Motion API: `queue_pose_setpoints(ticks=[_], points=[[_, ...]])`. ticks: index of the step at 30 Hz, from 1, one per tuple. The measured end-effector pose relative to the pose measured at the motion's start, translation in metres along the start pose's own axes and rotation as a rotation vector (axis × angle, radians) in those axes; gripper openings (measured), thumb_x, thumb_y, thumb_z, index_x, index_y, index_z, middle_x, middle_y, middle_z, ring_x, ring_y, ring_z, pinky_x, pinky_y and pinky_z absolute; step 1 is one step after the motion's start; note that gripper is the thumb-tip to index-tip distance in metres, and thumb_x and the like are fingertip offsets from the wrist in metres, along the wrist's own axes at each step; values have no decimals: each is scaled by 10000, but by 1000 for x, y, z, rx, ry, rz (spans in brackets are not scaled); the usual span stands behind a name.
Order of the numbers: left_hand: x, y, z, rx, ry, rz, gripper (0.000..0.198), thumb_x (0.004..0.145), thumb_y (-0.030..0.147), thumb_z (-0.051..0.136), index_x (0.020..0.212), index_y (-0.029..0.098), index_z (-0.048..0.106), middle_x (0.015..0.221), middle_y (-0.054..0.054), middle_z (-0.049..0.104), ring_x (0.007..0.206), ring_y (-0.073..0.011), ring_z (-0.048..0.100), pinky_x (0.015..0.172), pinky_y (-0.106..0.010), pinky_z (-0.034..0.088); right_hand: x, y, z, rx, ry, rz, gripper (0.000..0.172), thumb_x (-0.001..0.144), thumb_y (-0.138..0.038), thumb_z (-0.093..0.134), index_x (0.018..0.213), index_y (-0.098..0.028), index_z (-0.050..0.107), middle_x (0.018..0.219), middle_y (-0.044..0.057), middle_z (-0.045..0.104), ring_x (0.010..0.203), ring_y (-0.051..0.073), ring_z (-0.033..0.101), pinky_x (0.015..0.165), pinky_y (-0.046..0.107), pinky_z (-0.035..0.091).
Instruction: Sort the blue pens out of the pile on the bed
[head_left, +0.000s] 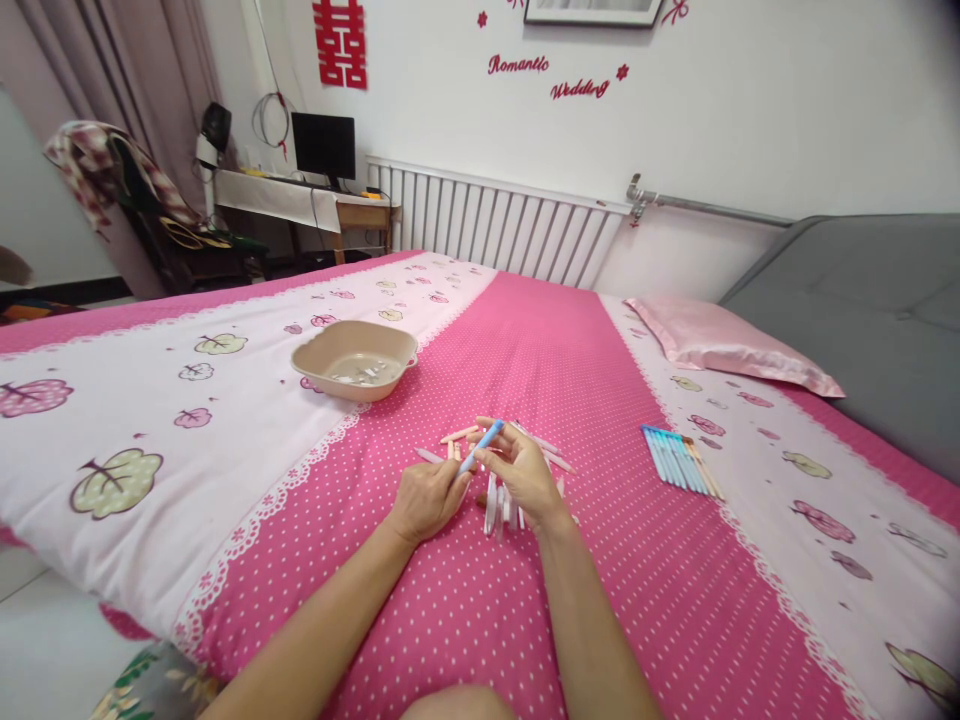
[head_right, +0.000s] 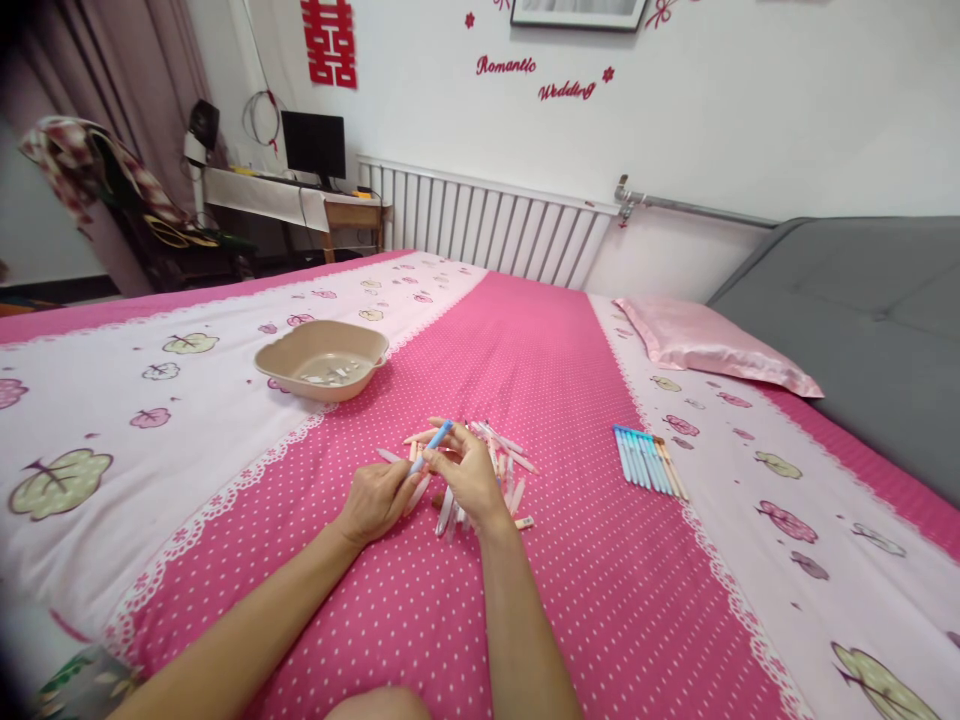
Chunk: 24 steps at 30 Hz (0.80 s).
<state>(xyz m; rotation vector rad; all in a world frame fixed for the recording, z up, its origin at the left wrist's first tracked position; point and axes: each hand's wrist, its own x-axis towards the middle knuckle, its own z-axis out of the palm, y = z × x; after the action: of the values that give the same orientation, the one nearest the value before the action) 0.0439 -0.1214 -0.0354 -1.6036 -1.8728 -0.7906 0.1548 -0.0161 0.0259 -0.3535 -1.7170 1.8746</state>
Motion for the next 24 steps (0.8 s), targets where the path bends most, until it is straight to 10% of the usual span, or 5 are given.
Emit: queue_pose_setpoints(ticks=[24], points=[[0,0,3,-13,78,-15,316,856,310,469,573,169,474,469,17,491,429,-84,440,470,-227,298,5,8,3,-63,93,-29,333,607,-232,709,923,-159,633,783,24,659,758,170,632,629,262,521]])
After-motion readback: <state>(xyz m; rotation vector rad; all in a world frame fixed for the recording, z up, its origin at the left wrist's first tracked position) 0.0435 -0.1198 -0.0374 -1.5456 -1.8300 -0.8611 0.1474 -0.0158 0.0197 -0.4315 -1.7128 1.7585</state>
